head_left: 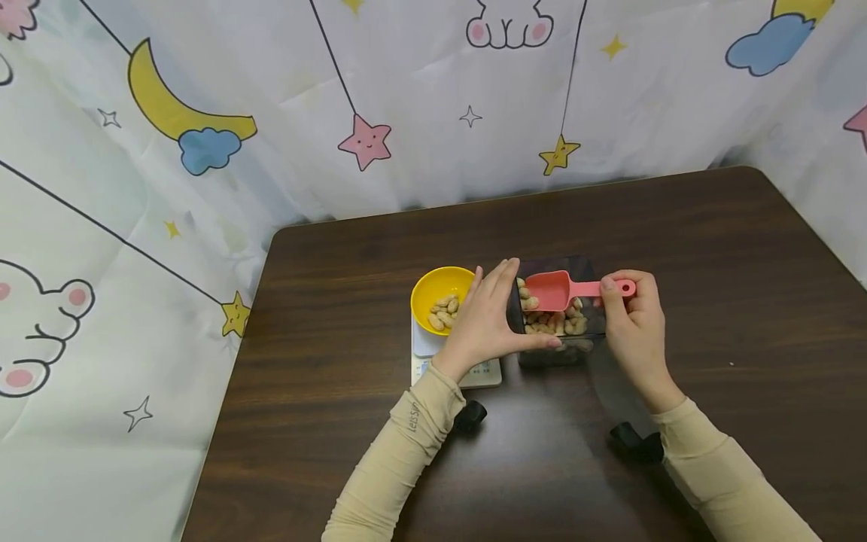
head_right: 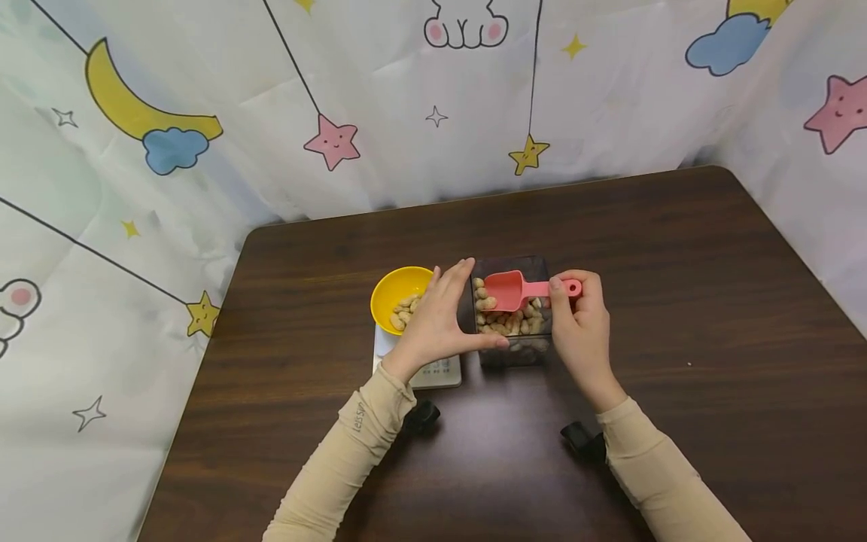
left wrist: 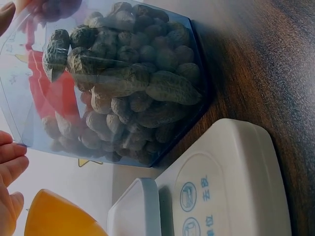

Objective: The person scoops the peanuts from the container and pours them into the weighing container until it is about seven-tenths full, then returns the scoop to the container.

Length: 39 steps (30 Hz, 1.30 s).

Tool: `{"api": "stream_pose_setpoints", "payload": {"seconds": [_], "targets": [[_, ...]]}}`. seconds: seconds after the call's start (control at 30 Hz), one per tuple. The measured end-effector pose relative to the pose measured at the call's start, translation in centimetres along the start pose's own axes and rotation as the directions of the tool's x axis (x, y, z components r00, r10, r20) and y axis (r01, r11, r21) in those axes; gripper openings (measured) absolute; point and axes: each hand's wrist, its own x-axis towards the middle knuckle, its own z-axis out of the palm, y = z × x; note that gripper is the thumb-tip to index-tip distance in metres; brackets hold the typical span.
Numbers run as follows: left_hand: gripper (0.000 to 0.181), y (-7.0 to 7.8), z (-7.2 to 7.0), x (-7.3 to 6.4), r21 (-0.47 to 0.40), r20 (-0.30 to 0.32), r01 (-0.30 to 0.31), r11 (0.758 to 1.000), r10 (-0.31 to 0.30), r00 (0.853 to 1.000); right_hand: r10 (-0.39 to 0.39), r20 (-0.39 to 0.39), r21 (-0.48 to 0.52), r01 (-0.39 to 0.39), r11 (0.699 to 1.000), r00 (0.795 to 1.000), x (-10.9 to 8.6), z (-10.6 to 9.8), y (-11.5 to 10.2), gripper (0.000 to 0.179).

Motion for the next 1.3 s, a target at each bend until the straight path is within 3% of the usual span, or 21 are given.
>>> {"api": "stream_pose_setpoints", "payload": {"seconds": [0.23, 0.43, 0.53, 0.67, 0.93, 1.2, 1.3], "targets": [[0.112, 0.05, -0.13, 0.05, -0.005, 0.006, -0.001, 1.000, 0.001, 1.000, -0.048, -0.034, -0.089, 0.045, 0.995, 0.998, 0.13, 0.28, -0.19, 0.017], [0.112, 0.03, -0.20, 0.22, 0.001, 0.004, -0.005, 1.000, 0.005, 1.000, -0.149, -0.020, -0.144, 0.145, 0.979, 0.989, 0.05, 0.32, -0.26, 0.021], [0.112, 0.03, -0.23, 0.29, 0.005, 0.003, -0.001, 1.000, 0.001, 1.000, -0.116, -0.003, -0.106, 0.115, 0.988, 0.993, 0.22, 0.32, -0.27, 0.017], [0.113, 0.02, -0.22, 0.25, 0.002, 0.001, -0.001, 1.000, 0.001, 1.000, -0.006, -0.003, 0.011, 0.006, 1.000, 1.000, 0.43, 0.11, -0.12, 0.007], [0.114, -0.04, -0.05, 0.30, 0.001, -0.012, -0.002, 1.000, 0.002, 1.000, 0.119, -0.043, 0.155, -0.111, 0.982, 0.992, 0.61, -0.20, -0.09, 0.004], [0.114, -0.02, -0.03, 0.20, -0.001, 0.005, 0.003, 1.000, -0.003, 1.000, 0.005, 0.030, 0.028, -0.005, 1.000, 1.000, 0.63, -0.12, 0.05, 0.008], [0.114, -0.04, -0.01, 0.19, 0.001, 0.004, 0.007, 1.000, -0.007, 1.000, 0.024, 0.034, 0.073, -0.026, 0.997, 0.999, 0.77, -0.13, 0.01, 0.007]]}}
